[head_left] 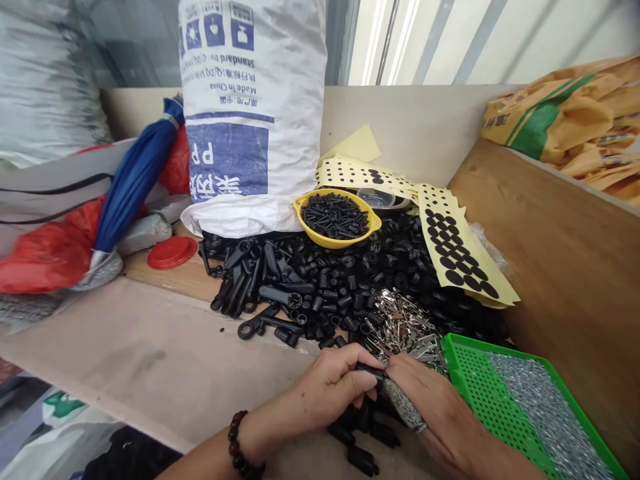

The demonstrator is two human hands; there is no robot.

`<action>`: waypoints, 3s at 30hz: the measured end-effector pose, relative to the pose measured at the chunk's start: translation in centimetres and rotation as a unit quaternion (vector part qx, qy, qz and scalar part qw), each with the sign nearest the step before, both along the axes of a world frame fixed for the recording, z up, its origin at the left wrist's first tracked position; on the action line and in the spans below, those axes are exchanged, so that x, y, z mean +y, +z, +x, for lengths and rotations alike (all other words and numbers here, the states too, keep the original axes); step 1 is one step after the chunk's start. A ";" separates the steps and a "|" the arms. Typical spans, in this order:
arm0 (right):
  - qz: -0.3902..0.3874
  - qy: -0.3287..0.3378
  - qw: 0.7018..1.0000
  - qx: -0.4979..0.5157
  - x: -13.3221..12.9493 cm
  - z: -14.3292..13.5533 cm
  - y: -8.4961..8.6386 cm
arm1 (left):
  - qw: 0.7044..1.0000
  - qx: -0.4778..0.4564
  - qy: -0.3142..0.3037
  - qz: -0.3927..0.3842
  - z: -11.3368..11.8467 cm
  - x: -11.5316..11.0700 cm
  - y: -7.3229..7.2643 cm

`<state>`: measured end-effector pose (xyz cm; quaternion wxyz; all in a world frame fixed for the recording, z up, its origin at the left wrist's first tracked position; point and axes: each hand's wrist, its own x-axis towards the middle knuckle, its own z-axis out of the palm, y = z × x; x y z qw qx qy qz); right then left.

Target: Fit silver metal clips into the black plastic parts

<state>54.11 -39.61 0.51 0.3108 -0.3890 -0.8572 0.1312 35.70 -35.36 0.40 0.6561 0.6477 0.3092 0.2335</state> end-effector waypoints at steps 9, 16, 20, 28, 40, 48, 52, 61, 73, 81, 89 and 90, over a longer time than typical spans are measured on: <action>-0.134 -0.046 0.988 0.056 -1.3 0.0 -1.9 | 0.958 0.084 -0.026 0.272 -0.8 -1.0 0.0; -0.114 -0.006 0.993 0.005 -1.9 -0.1 -1.6 | 0.973 0.083 -0.006 0.213 -1.3 -1.7 -0.4; -0.160 -0.013 0.984 -0.075 -0.7 0.5 0.2 | 0.977 0.093 0.032 0.191 -1.6 -1.0 -1.0; -0.021 -0.097 0.975 -0.201 3.7 1.1 -1.9 | 0.905 0.196 -0.026 0.377 -1.7 -0.2 -2.9; -0.017 -0.167 0.934 -0.314 6.2 -1.2 -2.9 | 0.746 0.416 -0.005 0.520 2.0 3.2 -2.8; -0.055 -0.175 0.926 -0.330 6.7 -1.2 -2.4 | 0.740 0.443 0.027 0.505 3.0 3.2 -3.1; -0.063 -0.172 0.923 -0.337 6.9 -1.5 -2.3 | 0.751 0.451 0.046 0.480 3.1 3.2 -3.0; -0.053 -0.170 0.920 -0.349 6.7 -2.9 -2.6 | 0.794 0.445 0.034 0.412 2.3 4.4 -0.6; -0.043 -0.160 0.939 -0.303 6.6 -3.8 -3.1 | 0.937 0.189 0.166 0.242 -0.7 6.3 -0.2; -0.105 -0.162 0.975 -0.107 7.8 -0.5 -1.4 | 0.975 -0.016 0.213 -0.058 -0.6 5.9 -0.5; -0.217 -0.152 0.938 0.226 7.0 0.6 -0.5 | 0.940 -0.131 0.196 -0.246 0.9 4.3 -0.5; -0.240 -0.160 0.913 0.288 6.6 0.4 -0.4 | 0.933 -0.144 0.194 -0.268 1.0 4.1 -0.5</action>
